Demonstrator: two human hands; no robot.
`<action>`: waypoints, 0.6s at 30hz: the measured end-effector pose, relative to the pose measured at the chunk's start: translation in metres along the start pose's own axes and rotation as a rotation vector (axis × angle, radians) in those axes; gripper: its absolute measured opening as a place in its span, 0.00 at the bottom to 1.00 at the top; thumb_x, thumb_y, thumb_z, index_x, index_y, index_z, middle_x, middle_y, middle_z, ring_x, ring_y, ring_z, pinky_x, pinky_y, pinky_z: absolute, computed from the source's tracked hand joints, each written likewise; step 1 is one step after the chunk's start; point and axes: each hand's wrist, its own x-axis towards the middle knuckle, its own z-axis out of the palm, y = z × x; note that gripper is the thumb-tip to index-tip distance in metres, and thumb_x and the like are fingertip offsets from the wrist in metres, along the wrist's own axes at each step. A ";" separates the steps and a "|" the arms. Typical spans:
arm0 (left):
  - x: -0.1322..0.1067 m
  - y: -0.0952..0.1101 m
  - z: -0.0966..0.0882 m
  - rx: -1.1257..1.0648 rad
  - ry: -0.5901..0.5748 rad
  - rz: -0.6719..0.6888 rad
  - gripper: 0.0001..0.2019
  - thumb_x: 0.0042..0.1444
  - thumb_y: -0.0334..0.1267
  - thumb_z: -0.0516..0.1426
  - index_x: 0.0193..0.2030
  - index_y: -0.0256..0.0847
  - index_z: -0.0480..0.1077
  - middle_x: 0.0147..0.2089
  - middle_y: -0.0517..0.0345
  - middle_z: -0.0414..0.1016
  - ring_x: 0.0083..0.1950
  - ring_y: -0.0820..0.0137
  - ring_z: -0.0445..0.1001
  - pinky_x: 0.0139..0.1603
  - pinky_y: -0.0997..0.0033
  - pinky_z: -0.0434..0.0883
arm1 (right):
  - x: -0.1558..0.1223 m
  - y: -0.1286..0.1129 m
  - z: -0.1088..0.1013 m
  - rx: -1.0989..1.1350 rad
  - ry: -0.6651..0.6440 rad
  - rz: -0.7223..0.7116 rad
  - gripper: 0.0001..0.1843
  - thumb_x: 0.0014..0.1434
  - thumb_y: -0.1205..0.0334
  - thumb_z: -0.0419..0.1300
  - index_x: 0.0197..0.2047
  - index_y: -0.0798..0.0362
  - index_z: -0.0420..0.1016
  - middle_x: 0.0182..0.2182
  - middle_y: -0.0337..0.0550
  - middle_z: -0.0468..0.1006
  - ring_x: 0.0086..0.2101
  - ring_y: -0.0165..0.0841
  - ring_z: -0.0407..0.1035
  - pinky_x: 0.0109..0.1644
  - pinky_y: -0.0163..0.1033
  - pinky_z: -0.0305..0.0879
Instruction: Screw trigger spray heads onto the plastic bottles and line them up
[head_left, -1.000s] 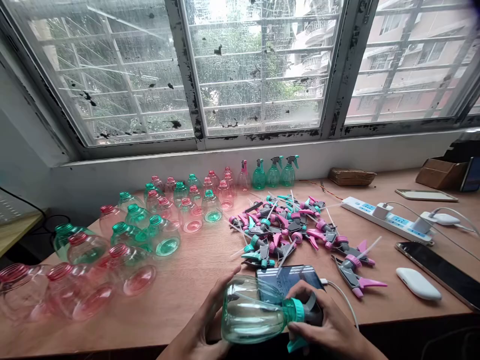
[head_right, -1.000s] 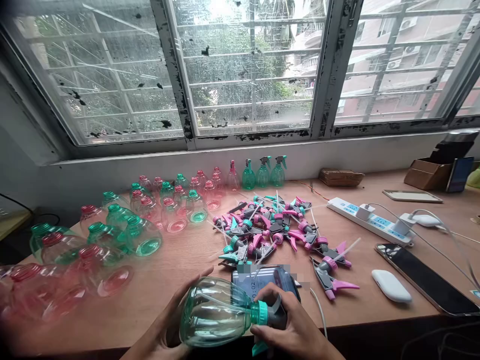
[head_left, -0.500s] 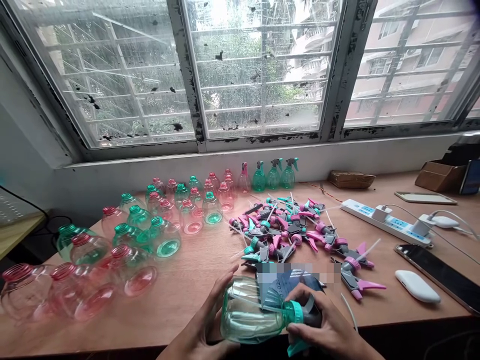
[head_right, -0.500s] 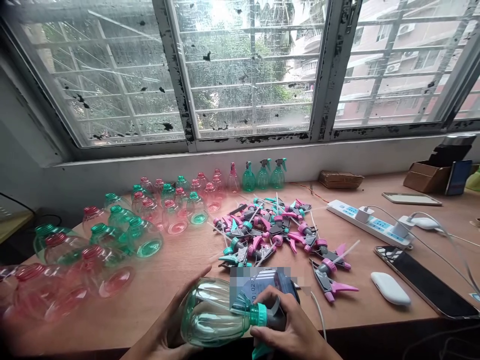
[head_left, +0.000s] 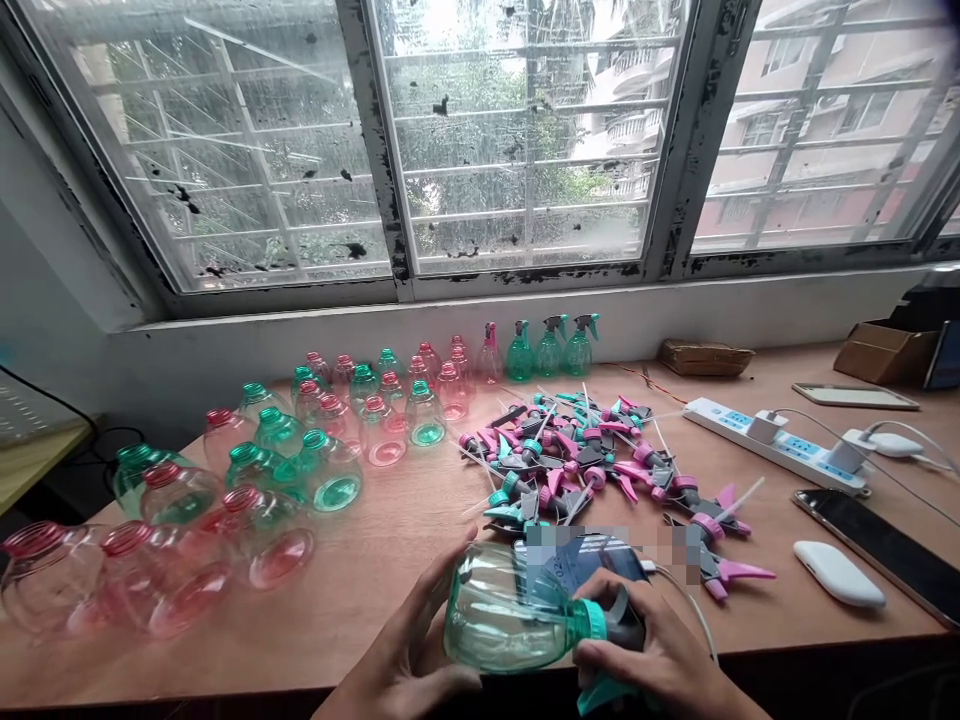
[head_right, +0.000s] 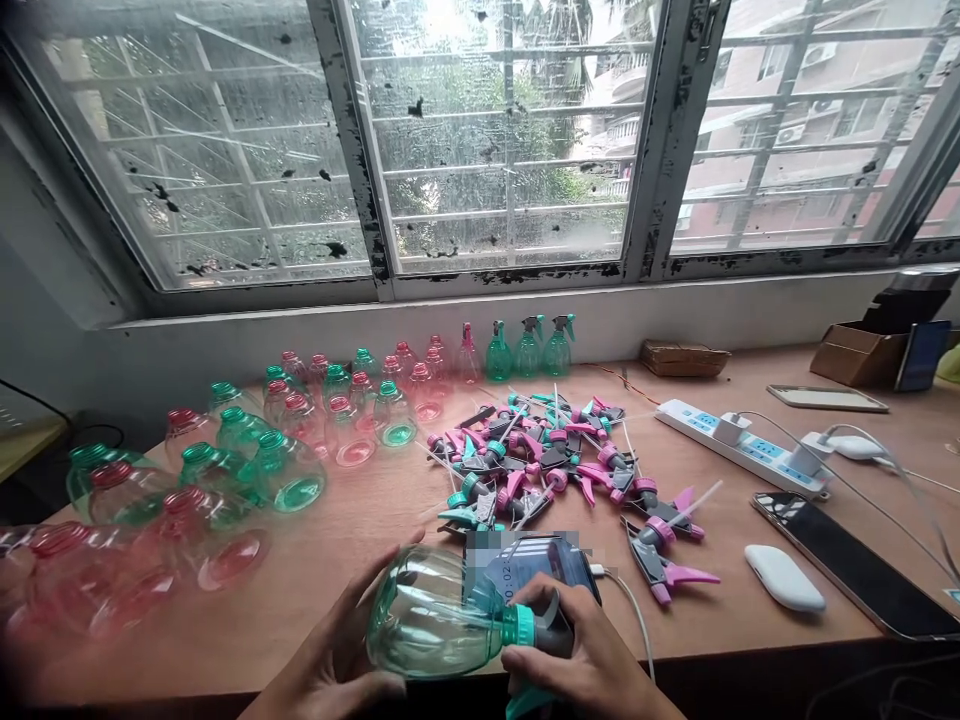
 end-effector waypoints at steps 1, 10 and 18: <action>0.000 -0.001 -0.001 -0.008 0.010 -0.007 0.50 0.62 0.40 0.71 0.81 0.71 0.47 0.89 0.56 0.40 0.87 0.47 0.42 0.83 0.38 0.51 | -0.001 -0.003 0.000 -0.014 0.003 0.010 0.25 0.53 0.45 0.80 0.44 0.50 0.78 0.28 0.41 0.89 0.30 0.41 0.85 0.33 0.36 0.78; 0.000 0.002 -0.002 0.040 0.009 0.083 0.33 0.72 0.38 0.61 0.78 0.66 0.58 0.89 0.59 0.39 0.88 0.51 0.39 0.83 0.45 0.54 | -0.002 -0.005 0.000 -0.049 -0.006 -0.007 0.25 0.57 0.41 0.77 0.44 0.49 0.76 0.29 0.44 0.91 0.31 0.44 0.87 0.27 0.35 0.76; 0.003 0.001 -0.001 0.012 0.036 0.038 0.48 0.59 0.39 0.73 0.80 0.67 0.53 0.88 0.54 0.41 0.88 0.46 0.39 0.85 0.42 0.47 | -0.001 0.001 0.000 -0.031 -0.010 -0.036 0.26 0.60 0.38 0.74 0.44 0.51 0.76 0.30 0.48 0.91 0.31 0.45 0.87 0.29 0.36 0.77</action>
